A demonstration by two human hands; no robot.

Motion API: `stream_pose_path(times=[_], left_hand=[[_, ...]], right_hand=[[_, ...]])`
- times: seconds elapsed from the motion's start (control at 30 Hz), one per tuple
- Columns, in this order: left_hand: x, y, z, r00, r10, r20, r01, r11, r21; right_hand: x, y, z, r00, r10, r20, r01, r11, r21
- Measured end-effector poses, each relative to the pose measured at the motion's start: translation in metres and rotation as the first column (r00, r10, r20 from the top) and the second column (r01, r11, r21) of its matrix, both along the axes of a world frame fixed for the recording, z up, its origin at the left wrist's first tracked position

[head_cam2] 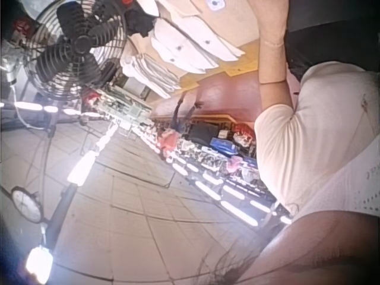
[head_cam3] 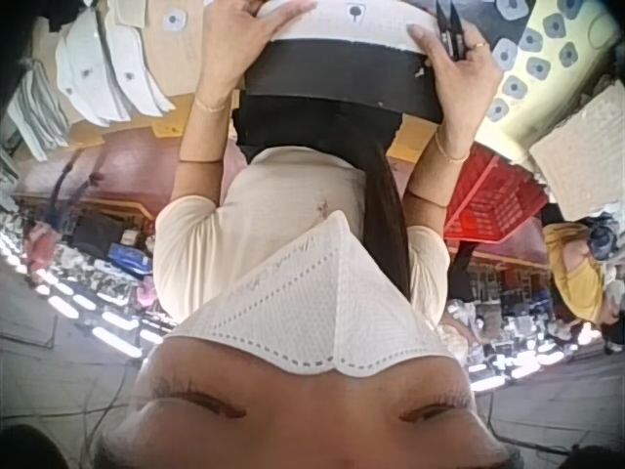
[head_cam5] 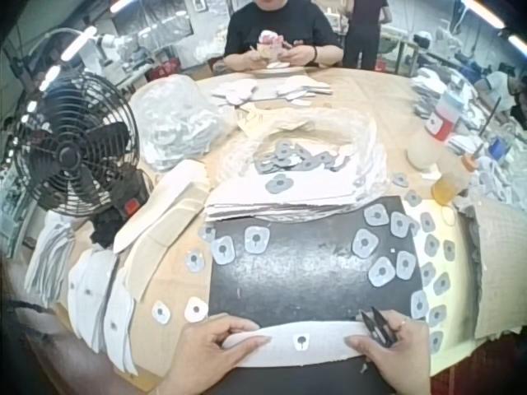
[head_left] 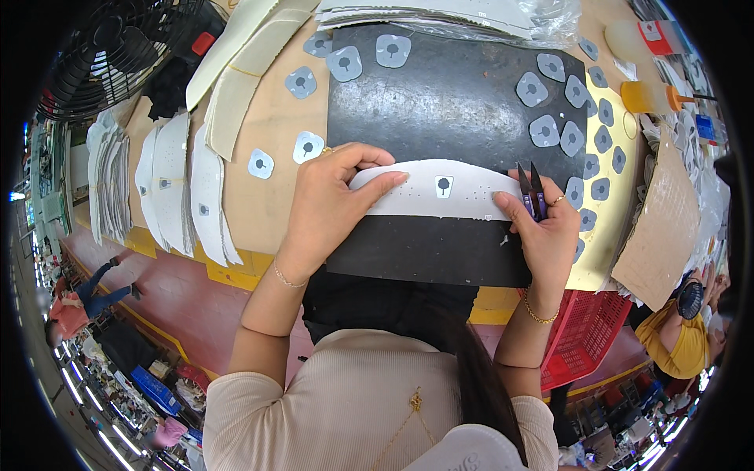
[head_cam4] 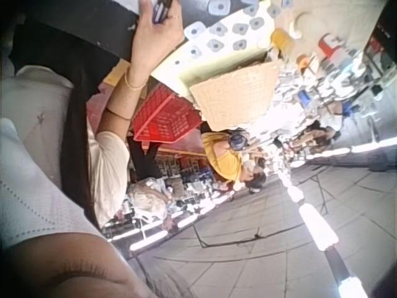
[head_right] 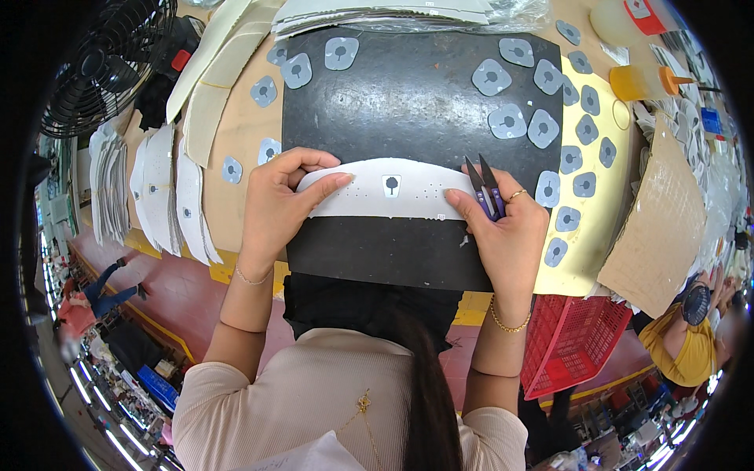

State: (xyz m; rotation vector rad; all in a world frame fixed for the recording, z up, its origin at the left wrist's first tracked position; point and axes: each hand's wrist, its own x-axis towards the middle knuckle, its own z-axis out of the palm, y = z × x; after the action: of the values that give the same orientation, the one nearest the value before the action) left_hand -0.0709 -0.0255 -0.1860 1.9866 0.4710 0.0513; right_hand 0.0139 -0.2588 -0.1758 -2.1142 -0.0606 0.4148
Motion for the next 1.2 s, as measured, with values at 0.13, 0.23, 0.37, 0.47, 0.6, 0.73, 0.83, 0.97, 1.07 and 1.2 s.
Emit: stream_pose_path(times=[0.13, 0.23, 0.37, 0.47, 0.6, 0.73, 0.83, 0.97, 1.07, 1.2], left_hand=[[-0.0005, 0.0005, -0.0012, 1.0, -0.001, 0.0, 0.001, 1.0, 0.0], [-0.0003, 0.0002, -0.0003, 1.0, 0.0, -0.003, 0.0, 1.0, -0.001], [0.0001, -0.0001, 0.0002, 1.0, -0.003, 0.0, 0.003, 1.0, -0.001], [0.0002, -0.0003, 0.0002, 1.0, -0.002, -0.006, 0.002, 1.0, 0.001], [-0.0003, -0.0003, -0.0008, 1.0, -0.006, 0.0, 0.006, 1.0, 0.001], [-0.0008, -0.0005, -0.0038, 1.0, -0.008, 0.014, 0.008, 1.0, 0.006], [-0.0005, -0.0014, -0.0024, 0.999, -0.016, 0.041, 0.014, 0.999, 0.044], [-0.0003, -0.0024, -0.0028, 0.999, -0.01, 0.05, 0.007, 0.999, 0.053], [0.0007, -0.0035, 0.0005, 0.995, -0.048, 0.09, 0.033, 0.985, 0.168], [-0.0002, -0.0045, -0.0009, 0.991, -0.076, 0.112, 0.045, 0.966, 0.255]], right_hand=[[-0.0004, 0.0008, 0.0002, 1.0, -0.005, -0.003, 0.005, 1.0, -0.009], [-0.0002, 0.0, -0.0007, 1.0, 0.0, 0.001, 0.0, 1.0, -0.007], [-0.0002, -0.0007, -0.0023, 1.0, 0.003, 0.01, -0.003, 1.0, -0.002], [-0.0005, 0.0003, -0.0022, 1.0, -0.002, 0.019, 0.002, 1.0, -0.008], [-0.0005, 0.0007, -0.0021, 0.999, -0.002, 0.032, 0.003, 0.999, -0.033], [-0.0009, 0.0001, -0.0028, 0.999, 0.007, 0.051, -0.005, 0.998, -0.057], [-0.0011, -0.0005, -0.0043, 0.998, 0.014, 0.067, -0.009, 0.997, -0.071], [-0.002, 0.0013, -0.003, 0.997, 0.016, 0.079, -0.01, 0.997, -0.08], [-0.0031, 0.0024, -0.0019, 0.994, 0.024, 0.106, -0.015, 0.997, -0.081], [-0.0043, 0.0038, -0.0029, 0.976, 0.069, 0.207, -0.049, 0.994, -0.102]])
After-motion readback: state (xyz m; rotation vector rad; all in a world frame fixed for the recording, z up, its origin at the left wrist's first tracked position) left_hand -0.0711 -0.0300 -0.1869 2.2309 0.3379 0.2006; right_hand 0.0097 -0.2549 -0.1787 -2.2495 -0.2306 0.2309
